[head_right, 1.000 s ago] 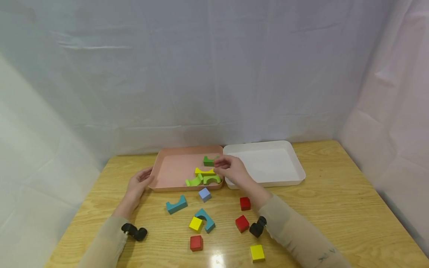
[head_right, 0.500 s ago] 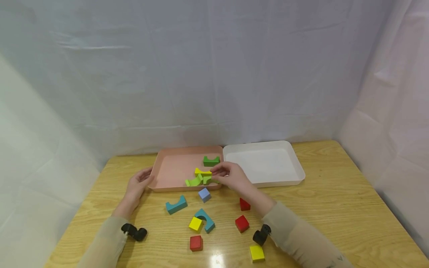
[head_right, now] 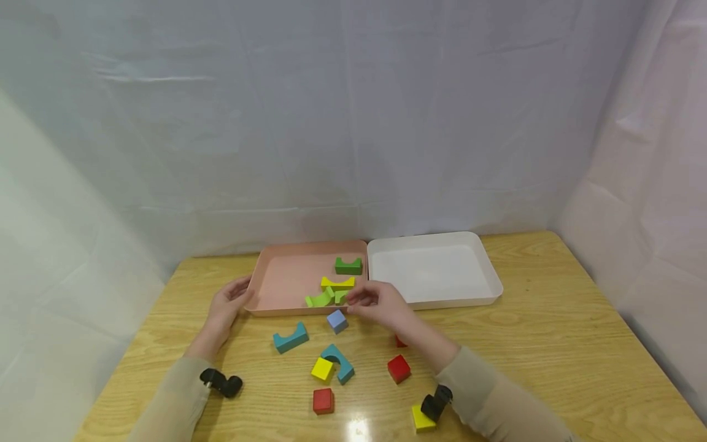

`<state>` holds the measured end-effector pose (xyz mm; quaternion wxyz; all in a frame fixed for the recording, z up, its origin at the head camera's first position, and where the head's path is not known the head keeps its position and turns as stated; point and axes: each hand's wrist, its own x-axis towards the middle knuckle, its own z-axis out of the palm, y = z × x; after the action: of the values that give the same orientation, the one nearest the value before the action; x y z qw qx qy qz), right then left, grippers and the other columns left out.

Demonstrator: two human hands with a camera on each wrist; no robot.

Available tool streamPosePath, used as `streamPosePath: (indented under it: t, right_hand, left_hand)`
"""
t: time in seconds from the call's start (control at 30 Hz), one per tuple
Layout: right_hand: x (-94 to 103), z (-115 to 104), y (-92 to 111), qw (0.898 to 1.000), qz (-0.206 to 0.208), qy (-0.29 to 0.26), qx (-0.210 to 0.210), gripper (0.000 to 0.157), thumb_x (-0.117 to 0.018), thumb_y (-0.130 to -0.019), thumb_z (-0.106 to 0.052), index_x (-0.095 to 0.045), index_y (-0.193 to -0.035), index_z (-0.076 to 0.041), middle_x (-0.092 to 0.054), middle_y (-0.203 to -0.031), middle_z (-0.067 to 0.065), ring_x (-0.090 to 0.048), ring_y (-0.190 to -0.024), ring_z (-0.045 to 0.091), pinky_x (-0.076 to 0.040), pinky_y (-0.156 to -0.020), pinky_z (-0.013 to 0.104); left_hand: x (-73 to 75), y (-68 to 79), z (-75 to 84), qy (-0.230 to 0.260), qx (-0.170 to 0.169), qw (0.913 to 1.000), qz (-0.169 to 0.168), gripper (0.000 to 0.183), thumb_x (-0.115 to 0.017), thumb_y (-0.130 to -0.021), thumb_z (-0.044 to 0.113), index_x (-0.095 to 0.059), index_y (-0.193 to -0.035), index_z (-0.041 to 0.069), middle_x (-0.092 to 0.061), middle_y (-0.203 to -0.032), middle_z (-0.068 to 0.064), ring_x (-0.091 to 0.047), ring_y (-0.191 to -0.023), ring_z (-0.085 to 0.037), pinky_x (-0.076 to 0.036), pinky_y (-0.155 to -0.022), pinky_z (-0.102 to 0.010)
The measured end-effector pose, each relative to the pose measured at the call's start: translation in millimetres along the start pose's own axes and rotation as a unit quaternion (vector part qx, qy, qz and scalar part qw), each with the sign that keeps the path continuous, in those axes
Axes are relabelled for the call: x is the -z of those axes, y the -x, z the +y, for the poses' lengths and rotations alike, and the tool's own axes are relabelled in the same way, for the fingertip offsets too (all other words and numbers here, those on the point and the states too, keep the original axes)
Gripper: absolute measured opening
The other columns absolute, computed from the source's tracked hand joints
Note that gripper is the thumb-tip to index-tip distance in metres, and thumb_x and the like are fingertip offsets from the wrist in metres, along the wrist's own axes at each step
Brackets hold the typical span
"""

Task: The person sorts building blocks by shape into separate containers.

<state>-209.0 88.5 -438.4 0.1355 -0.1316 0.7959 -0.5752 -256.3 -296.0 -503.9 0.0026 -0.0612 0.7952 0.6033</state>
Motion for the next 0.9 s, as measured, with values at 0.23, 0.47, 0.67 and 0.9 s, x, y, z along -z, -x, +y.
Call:
streamPosePath:
  t: [0.23,0.47,0.67,0.9]
  right_hand:
    - [-3.5,4,5,1.0,-0.013,-0.006,-0.009,0.023,-0.074,-0.099,-0.008,-0.073,-0.12,0.001,-0.076,-0.115,0.015,-0.067,-0.095,0.013,-0.057,-0.087,0.023]
    - [-4.2,6,9,0.999,-0.043,-0.011,0.007,0.023,-0.071,-0.1,-0.004,-0.071,-0.122,0.005,-0.074,-0.119,0.024,-0.07,-0.097,0.013,-0.057,-0.083,0.018]
    - [-4.2,6,14,0.998,-0.061,0.006,0.024,0.023,-0.073,-0.098,-0.004,-0.071,-0.119,0.005,-0.075,-0.114,0.021,-0.069,-0.096,0.013,-0.057,-0.082,0.017]
    - [-5.5,5,21,0.997,-0.078,0.006,0.016,0.025,-0.074,-0.098,-0.005,-0.071,-0.121,0.003,-0.073,-0.114,0.023,-0.069,-0.097,0.015,-0.059,-0.083,0.018]
  left_hand:
    - [-0.5,0.1,0.4,0.001,-0.004,1.0,0.001,0.05,-0.057,-0.11,0.009,-0.045,-0.157,-0.003,-0.046,-0.162,-0.027,-0.045,-0.148,-0.037,-0.044,-0.09,0.001]
    - [-2.2,-1.8,-0.5,0.001,-0.009,1.0,0.002,0.05,-0.058,-0.109,0.007,-0.046,-0.156,-0.004,-0.047,-0.161,-0.028,-0.046,-0.147,-0.036,-0.045,-0.091,0.0]
    - [-1.4,-1.9,-0.8,-0.002,-0.01,0.9999,0.003,0.049,-0.057,-0.11,0.007,-0.046,-0.157,-0.004,-0.047,-0.161,-0.028,-0.046,-0.147,-0.036,-0.044,-0.091,0.0]
    - [-0.8,-0.5,0.9,0.004,-0.001,1.0,-0.003,0.051,-0.056,-0.11,0.009,-0.044,-0.158,-0.003,-0.044,-0.164,-0.026,-0.044,-0.15,-0.035,-0.043,-0.09,0.001]
